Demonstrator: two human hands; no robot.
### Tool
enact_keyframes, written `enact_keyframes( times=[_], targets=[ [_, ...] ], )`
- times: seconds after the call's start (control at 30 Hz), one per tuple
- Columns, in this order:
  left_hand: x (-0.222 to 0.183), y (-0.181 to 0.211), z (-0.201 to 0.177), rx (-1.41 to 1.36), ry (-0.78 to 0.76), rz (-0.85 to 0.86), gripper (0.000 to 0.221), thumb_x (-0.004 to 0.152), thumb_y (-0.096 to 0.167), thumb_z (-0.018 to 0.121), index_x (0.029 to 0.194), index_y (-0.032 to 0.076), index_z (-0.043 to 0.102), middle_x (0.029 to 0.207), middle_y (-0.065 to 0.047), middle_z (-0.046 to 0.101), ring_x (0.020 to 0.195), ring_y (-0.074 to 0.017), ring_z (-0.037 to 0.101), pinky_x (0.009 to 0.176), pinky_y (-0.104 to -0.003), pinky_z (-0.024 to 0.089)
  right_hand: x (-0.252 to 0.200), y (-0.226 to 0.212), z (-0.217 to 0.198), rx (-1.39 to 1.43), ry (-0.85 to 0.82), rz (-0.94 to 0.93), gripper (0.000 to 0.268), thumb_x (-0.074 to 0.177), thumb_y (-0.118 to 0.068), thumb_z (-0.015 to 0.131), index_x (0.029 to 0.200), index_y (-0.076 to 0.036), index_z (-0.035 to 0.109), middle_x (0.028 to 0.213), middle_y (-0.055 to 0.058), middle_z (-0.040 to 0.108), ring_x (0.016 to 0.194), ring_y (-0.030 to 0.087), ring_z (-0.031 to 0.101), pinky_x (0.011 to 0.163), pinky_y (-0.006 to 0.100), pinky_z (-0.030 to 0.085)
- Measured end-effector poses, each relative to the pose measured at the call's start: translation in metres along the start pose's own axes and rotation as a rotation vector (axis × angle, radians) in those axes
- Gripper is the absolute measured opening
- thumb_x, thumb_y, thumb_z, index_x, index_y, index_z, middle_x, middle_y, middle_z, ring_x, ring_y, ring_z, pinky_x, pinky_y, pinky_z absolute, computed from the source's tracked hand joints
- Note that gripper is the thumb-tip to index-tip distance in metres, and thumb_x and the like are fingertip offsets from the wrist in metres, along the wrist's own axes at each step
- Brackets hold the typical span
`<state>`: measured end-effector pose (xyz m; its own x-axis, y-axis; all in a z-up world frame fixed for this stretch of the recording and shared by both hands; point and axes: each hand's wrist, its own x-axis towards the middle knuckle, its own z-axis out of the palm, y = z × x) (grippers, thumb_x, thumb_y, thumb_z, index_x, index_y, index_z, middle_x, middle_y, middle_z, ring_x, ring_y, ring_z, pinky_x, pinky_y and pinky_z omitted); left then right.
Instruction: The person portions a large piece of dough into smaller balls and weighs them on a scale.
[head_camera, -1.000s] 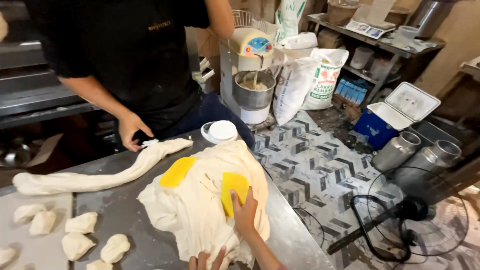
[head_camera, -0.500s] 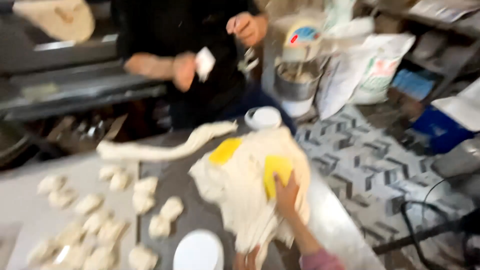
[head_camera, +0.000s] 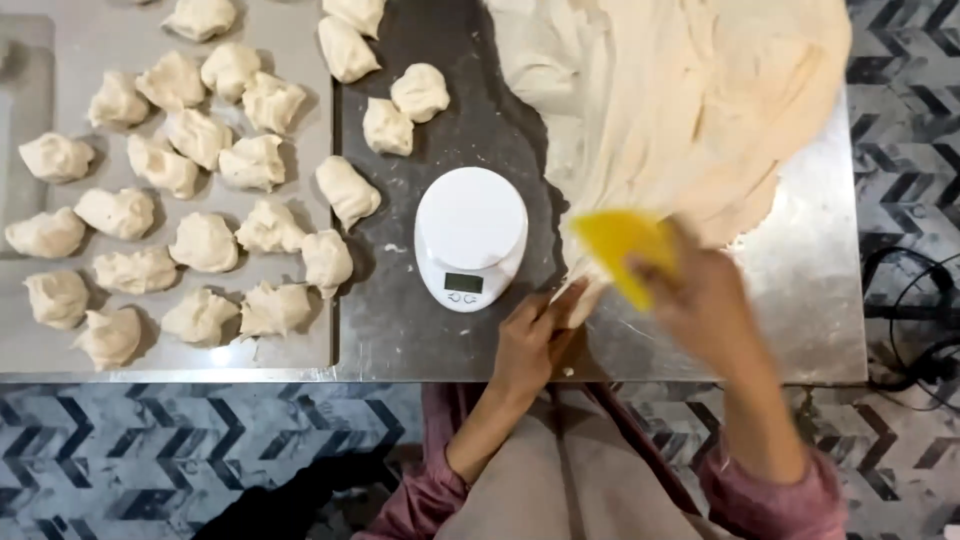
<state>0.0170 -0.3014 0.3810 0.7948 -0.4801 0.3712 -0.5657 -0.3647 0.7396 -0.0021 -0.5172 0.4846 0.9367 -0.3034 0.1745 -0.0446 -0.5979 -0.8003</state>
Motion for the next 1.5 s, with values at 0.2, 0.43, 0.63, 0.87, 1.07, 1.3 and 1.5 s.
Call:
enact_keyframes(
  times=[0.2,0.43,0.63,0.87,1.07,1.3,1.5],
  targets=[
    [0.001,0.003,-0.005,-0.022,-0.012,-0.076,0.055,0.08,0.003,0.08,0.133,0.012,0.069,0.107,-0.011,0.065,0.092,-0.0304,0.068,0.079,-0.04,0.059,-0.006,-0.009,0.044,-0.457,-0.326,0.092,0.035,0.093,-0.02,0.07,0.123,-0.005,0.062,0.068,0.021,0.068,0.063,0.04,0.067,0.055,0.048,0.05],
    [-0.012,0.003,-0.014,-0.097,-0.035,-0.054,0.041,0.082,0.001,0.078,0.121,0.004,0.063,0.131,-0.016,0.065,0.115,-0.0347,0.067,0.096,-0.041,0.059,-0.025,-0.002,0.098,-0.621,-0.095,-0.1,0.026,0.082,-0.009,0.061,0.107,-0.004,0.058,0.081,0.016,0.072,0.073,0.038,0.072,0.055,0.048,0.052],
    [0.014,0.031,-0.064,-0.096,0.102,-0.138,0.047,0.086,-0.001,0.072,0.133,0.003,0.067,0.133,-0.018,0.062,0.117,-0.0361,0.068,0.096,-0.041,0.058,0.012,0.011,0.091,-0.483,-0.135,0.059,0.026,0.094,-0.018,0.067,0.111,-0.001,0.058,0.073,0.022,0.069,0.062,0.043,0.067,0.053,0.051,0.051],
    [0.094,0.002,-0.098,-0.056,0.123,-0.093,0.067,0.09,0.01,0.064,0.149,-0.01,0.04,0.149,-0.027,0.047,0.137,-0.045,0.045,0.115,-0.053,0.039,0.015,0.021,0.087,-0.482,-0.103,0.131,0.039,0.092,-0.022,0.071,0.122,0.0,0.061,0.067,0.026,0.065,0.062,0.046,0.066,0.056,0.055,0.049],
    [0.098,-0.013,-0.101,0.423,0.015,-0.013,0.028,0.083,0.026,0.074,0.111,0.027,0.074,0.155,-0.012,0.039,0.148,-0.0429,0.025,0.123,-0.068,0.008,0.009,0.023,0.087,-0.459,-0.112,0.172,0.04,0.092,-0.025,0.072,0.121,0.0,0.061,0.068,0.027,0.066,0.065,0.047,0.066,0.056,0.056,0.049],
    [0.113,0.008,-0.129,0.135,0.259,0.048,0.038,0.09,0.025,0.074,0.128,0.022,0.074,0.163,-0.015,0.031,0.153,-0.039,0.025,0.13,-0.05,0.019,-0.007,0.03,0.06,-0.178,0.04,0.132,0.029,0.099,-0.017,0.071,0.12,0.001,0.063,0.085,0.021,0.069,0.076,0.033,0.067,0.067,0.043,0.051],
    [0.085,-0.014,-0.147,0.287,0.417,-0.115,0.028,0.095,0.014,0.067,0.121,0.008,0.075,0.149,-0.011,0.045,0.144,-0.0313,0.038,0.119,-0.046,0.032,-0.047,0.056,0.0,0.341,0.459,0.231,0.023,0.11,0.001,0.064,0.132,0.002,0.058,0.118,0.007,0.065,0.102,0.013,0.062,0.092,0.027,0.052]
  ],
)
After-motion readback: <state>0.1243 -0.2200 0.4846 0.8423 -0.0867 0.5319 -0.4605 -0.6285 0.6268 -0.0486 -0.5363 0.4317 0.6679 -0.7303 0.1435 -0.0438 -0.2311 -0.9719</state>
